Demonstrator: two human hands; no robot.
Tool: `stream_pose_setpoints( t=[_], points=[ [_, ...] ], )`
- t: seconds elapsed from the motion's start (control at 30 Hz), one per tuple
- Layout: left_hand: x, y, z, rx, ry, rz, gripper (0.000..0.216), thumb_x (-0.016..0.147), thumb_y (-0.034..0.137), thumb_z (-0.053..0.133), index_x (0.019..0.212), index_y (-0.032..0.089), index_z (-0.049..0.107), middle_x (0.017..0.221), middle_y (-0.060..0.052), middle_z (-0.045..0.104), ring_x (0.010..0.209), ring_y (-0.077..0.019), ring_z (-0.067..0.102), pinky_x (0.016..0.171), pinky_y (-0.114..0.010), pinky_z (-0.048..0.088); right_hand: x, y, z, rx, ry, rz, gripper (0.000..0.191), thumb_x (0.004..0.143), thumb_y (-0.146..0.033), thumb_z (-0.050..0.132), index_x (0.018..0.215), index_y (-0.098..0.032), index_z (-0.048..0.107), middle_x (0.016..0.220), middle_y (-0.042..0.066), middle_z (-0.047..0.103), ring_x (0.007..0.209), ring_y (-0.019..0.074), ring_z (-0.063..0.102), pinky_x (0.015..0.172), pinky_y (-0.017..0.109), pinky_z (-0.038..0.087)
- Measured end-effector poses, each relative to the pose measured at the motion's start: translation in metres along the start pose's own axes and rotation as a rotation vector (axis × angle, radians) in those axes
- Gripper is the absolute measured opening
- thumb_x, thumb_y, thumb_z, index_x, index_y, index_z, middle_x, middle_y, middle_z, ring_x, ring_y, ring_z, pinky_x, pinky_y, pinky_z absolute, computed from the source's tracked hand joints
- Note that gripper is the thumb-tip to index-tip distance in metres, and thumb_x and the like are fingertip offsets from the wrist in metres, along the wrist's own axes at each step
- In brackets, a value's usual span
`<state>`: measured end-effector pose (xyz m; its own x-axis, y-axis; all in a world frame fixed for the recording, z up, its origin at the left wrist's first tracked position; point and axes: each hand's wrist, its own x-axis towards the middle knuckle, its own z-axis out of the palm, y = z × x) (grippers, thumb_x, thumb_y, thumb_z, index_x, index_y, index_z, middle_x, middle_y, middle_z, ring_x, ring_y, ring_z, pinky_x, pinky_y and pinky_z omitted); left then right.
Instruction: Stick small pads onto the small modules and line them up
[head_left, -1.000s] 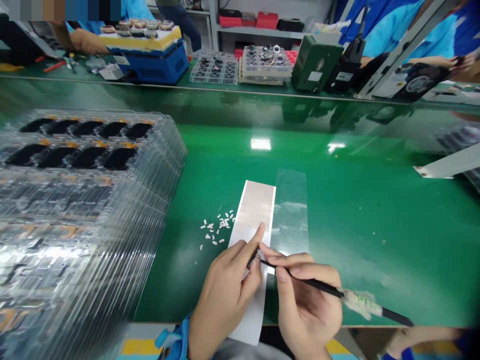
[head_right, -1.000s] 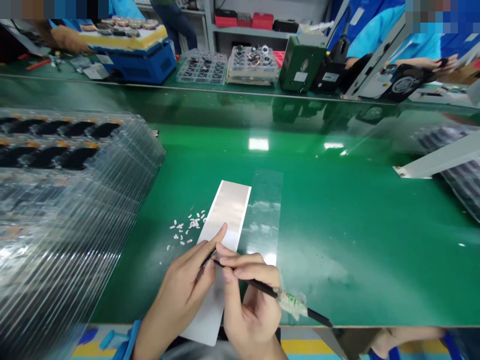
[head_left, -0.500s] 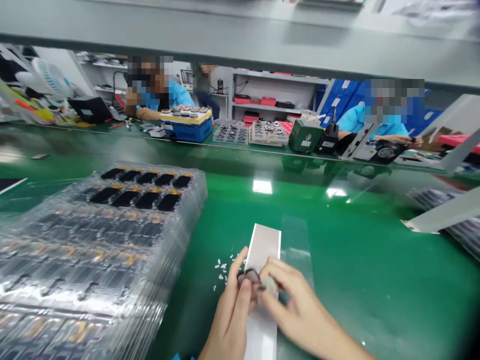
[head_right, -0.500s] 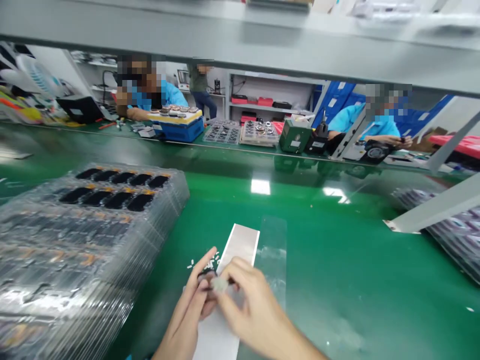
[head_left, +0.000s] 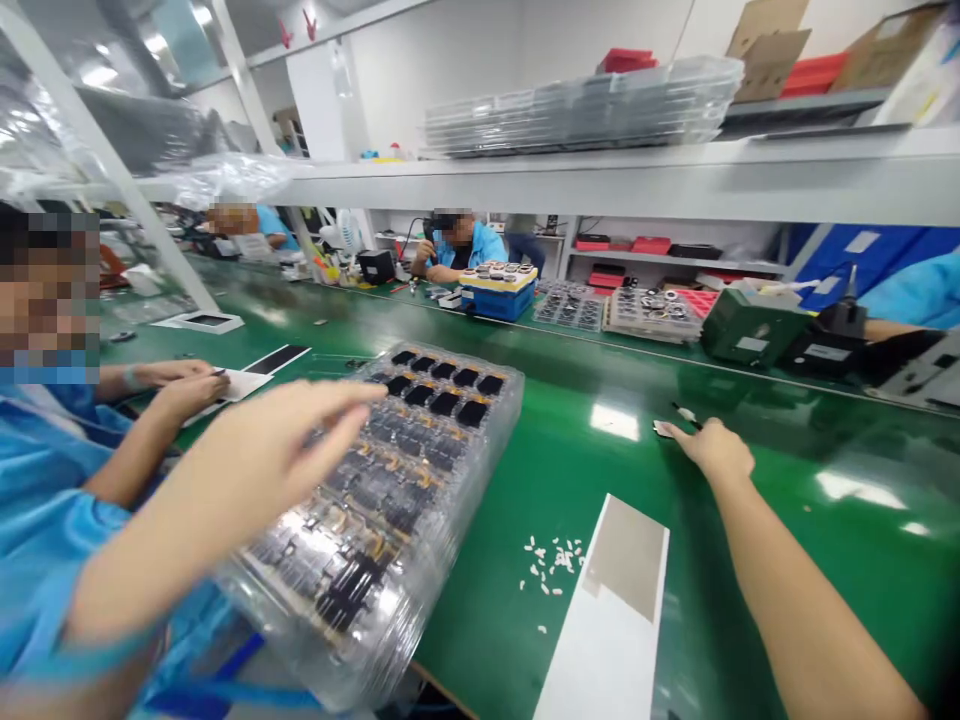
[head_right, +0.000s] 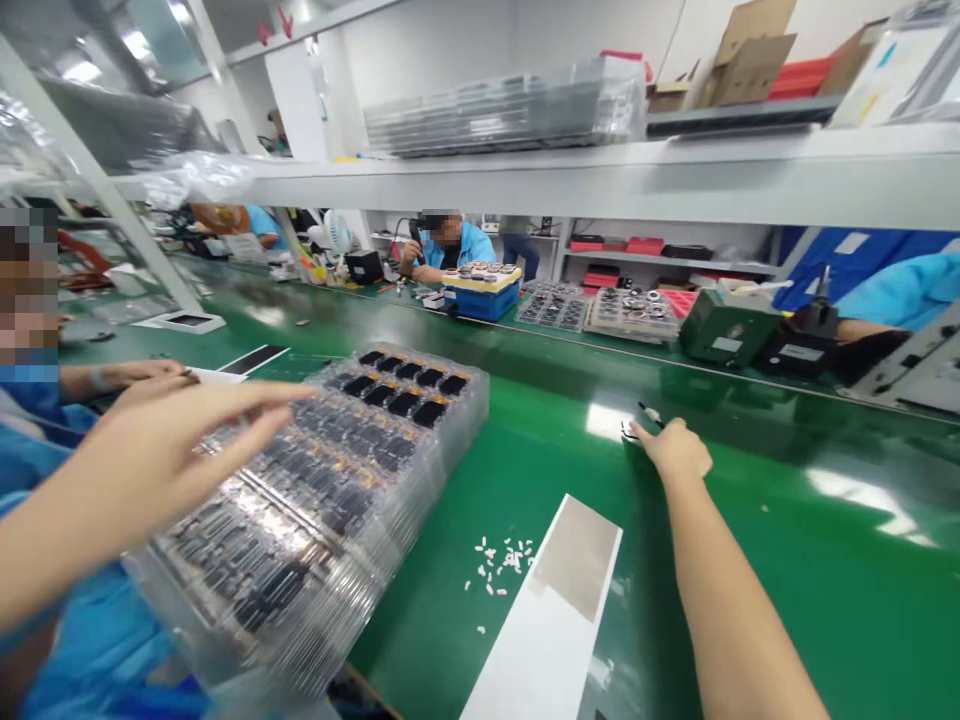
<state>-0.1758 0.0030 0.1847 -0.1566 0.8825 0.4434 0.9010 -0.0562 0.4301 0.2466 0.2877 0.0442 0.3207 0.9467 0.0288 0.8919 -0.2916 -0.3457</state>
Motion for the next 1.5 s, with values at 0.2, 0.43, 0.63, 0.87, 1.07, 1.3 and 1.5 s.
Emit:
stream_pose_setpoints(
  t=[0.2, 0.43, 0.63, 0.87, 1.07, 1.3, 1.5],
  points=[
    [0.112, -0.059, 0.039, 0.414, -0.222, -0.089, 0.030, 0.088, 0.039, 0.060, 0.094, 0.016, 0.079, 0.090, -0.008, 0.079, 0.086, -0.0258, 0.070, 0.074, -0.025, 0.046, -0.029, 0.011, -0.008, 0.033, 0.166, -0.222, 0.026, 0.087, -0.046, 0.056, 0.084, -0.021, 0.059, 0.082, 0.014, 0.069, 0.079, 0.0311, 0.066, 0.065, 0.037, 0.044],
    [0.132, -0.071, 0.076, 0.508, -0.354, -0.156, 0.032, 0.079, 0.050, 0.072, 0.078, 0.019, 0.076, 0.077, -0.008, 0.077, 0.080, -0.0274, 0.072, 0.067, -0.028, 0.049, -0.104, 0.035, -0.011, 0.163, 0.208, -0.426, 0.032, 0.085, -0.053, 0.050, 0.070, -0.026, 0.041, 0.069, 0.002, 0.062, 0.068, 0.0218, 0.064, 0.060, 0.029, 0.041],
    [0.136, -0.065, 0.082, 0.609, -0.399, -0.190, 0.028, 0.096, 0.037, 0.063, 0.112, 0.014, 0.065, 0.115, -0.009, 0.068, 0.102, -0.0240, 0.067, 0.089, -0.046, 0.054, -0.178, 0.041, -0.009, 0.217, 0.088, -0.575, 0.037, 0.089, -0.056, 0.047, 0.069, -0.025, 0.047, 0.065, 0.001, 0.063, 0.059, 0.0189, 0.061, 0.060, 0.029, 0.044],
    [0.130, -0.069, 0.078, 0.581, -0.406, -0.216, 0.029, 0.096, 0.036, 0.064, 0.116, 0.015, 0.064, 0.116, -0.009, 0.067, 0.102, -0.0247, 0.067, 0.088, -0.045, 0.056, -0.239, 0.041, 0.003, 0.006, -0.307, -0.730, 0.070, 0.073, -0.056, 0.074, 0.131, -0.020, 0.056, 0.106, 0.011, 0.076, 0.090, 0.0334, 0.072, 0.076, 0.043, 0.055],
    [0.119, -0.059, 0.094, 0.520, -0.224, -0.231, 0.033, 0.097, 0.033, 0.063, 0.124, 0.016, 0.060, 0.125, -0.011, 0.063, 0.106, -0.0259, 0.065, 0.088, -0.047, 0.056, -0.207, 0.059, -0.009, 0.061, -0.514, -0.698, 0.079, 0.075, -0.056, 0.072, 0.143, -0.022, 0.050, 0.142, 0.011, 0.060, 0.118, 0.0340, 0.063, 0.095, 0.044, 0.052],
    [0.075, 0.009, 0.047, 0.192, -0.119, -0.042, 0.036, 0.104, 0.025, 0.030, 0.098, 0.013, 0.063, 0.072, -0.003, 0.069, 0.065, -0.0179, 0.069, 0.064, -0.026, 0.053, -0.220, 0.053, -0.006, 0.050, -0.477, -0.748, 0.072, 0.075, -0.055, 0.074, 0.137, -0.024, 0.056, 0.131, 0.011, 0.067, 0.106, 0.0343, 0.067, 0.090, 0.046, 0.052],
    [-0.090, 0.074, 0.070, -0.461, -0.354, 0.528, 0.011, 0.096, 0.031, 0.055, 0.098, 0.034, 0.065, 0.069, 0.003, 0.072, 0.051, -0.0172, 0.063, 0.046, -0.026, 0.048, -0.229, 0.045, -0.002, 0.184, -0.495, -0.840, 0.070, 0.066, -0.053, 0.084, 0.124, -0.019, 0.061, 0.118, 0.012, 0.072, 0.096, 0.0301, 0.069, 0.085, 0.041, 0.052]
  ],
)
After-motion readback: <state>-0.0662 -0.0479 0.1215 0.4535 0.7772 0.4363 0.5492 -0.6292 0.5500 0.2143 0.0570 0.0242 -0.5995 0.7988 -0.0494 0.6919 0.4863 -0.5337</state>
